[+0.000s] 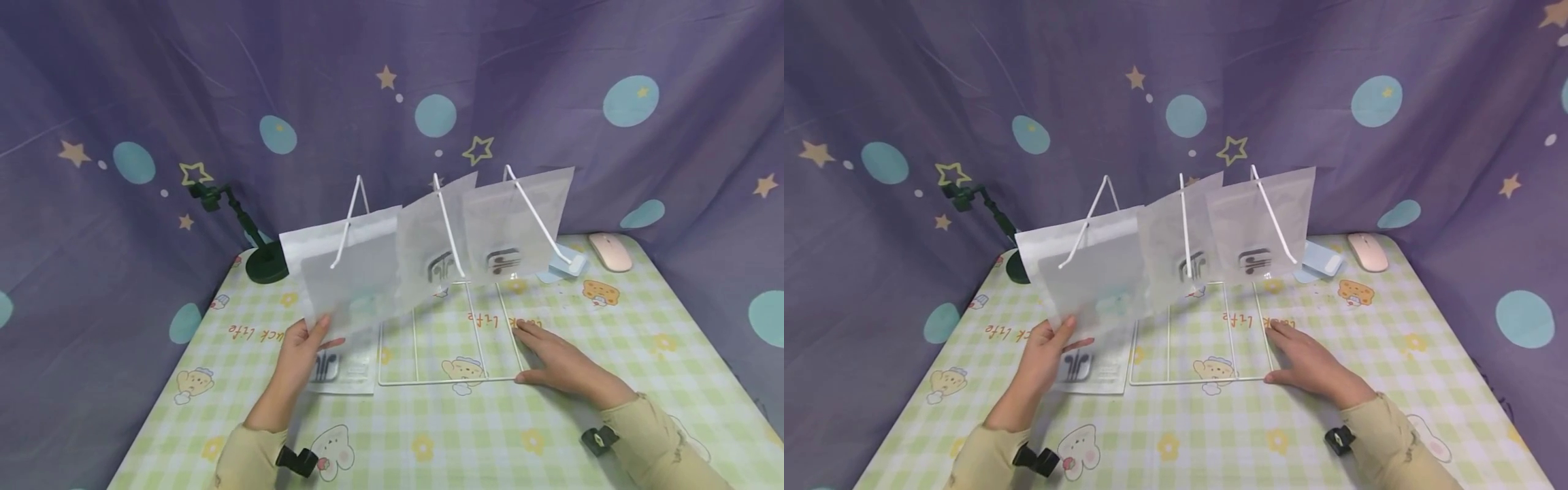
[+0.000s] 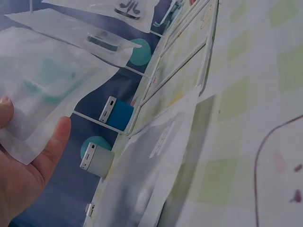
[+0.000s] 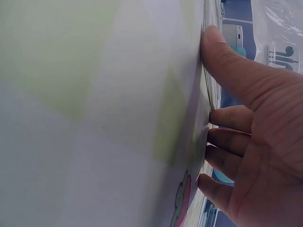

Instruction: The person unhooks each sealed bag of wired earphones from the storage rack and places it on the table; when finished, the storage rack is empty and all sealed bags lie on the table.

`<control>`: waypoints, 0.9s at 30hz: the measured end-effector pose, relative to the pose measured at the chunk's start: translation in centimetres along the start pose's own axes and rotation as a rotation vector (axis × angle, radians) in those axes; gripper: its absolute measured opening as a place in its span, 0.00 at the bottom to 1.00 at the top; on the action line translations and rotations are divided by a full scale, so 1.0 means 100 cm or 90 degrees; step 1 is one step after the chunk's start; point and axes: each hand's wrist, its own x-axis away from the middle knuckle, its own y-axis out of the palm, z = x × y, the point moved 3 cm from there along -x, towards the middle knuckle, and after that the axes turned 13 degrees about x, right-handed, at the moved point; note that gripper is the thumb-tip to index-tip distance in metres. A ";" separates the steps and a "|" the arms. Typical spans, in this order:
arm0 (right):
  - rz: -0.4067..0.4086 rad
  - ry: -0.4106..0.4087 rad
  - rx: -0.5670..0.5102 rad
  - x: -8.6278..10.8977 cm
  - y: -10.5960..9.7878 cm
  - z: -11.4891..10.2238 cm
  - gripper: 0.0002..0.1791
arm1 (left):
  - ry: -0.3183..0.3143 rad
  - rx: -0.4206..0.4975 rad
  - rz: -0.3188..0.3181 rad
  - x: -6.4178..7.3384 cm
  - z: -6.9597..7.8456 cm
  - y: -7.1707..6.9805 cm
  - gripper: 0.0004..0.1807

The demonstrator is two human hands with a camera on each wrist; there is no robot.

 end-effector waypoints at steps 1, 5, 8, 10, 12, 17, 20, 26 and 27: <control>0.000 0.001 0.000 0.000 0.000 0.000 0.49 | 0.002 0.003 -0.001 0.002 0.000 -0.001 0.17; 0.005 -0.003 0.003 0.000 0.000 0.000 0.49 | 0.003 -0.006 -0.015 0.009 0.004 -0.002 0.17; 0.009 -0.004 0.001 0.000 0.000 0.000 0.49 | 0.002 -0.012 -0.040 0.015 0.007 -0.003 0.19; 0.008 -0.004 -0.001 0.000 0.000 0.000 0.49 | -0.001 -0.005 -0.052 0.019 0.009 -0.004 0.19; 0.002 -0.001 -0.003 0.001 -0.001 -0.001 0.49 | -0.001 0.001 -0.062 0.024 0.010 -0.004 0.17; -0.011 0.004 -0.002 0.000 -0.001 -0.002 0.49 | 0.009 0.019 -0.075 0.034 0.014 -0.006 0.13; -0.008 0.003 0.001 0.000 -0.001 -0.002 0.49 | 0.019 0.026 -0.088 0.040 0.017 -0.007 0.15; -0.005 0.000 -0.003 0.001 -0.002 -0.002 0.49 | 0.024 0.016 -0.112 0.051 0.025 -0.011 0.16; -0.006 0.000 -0.003 0.001 -0.002 -0.002 0.49 | 0.026 0.014 -0.116 0.052 0.027 -0.012 0.16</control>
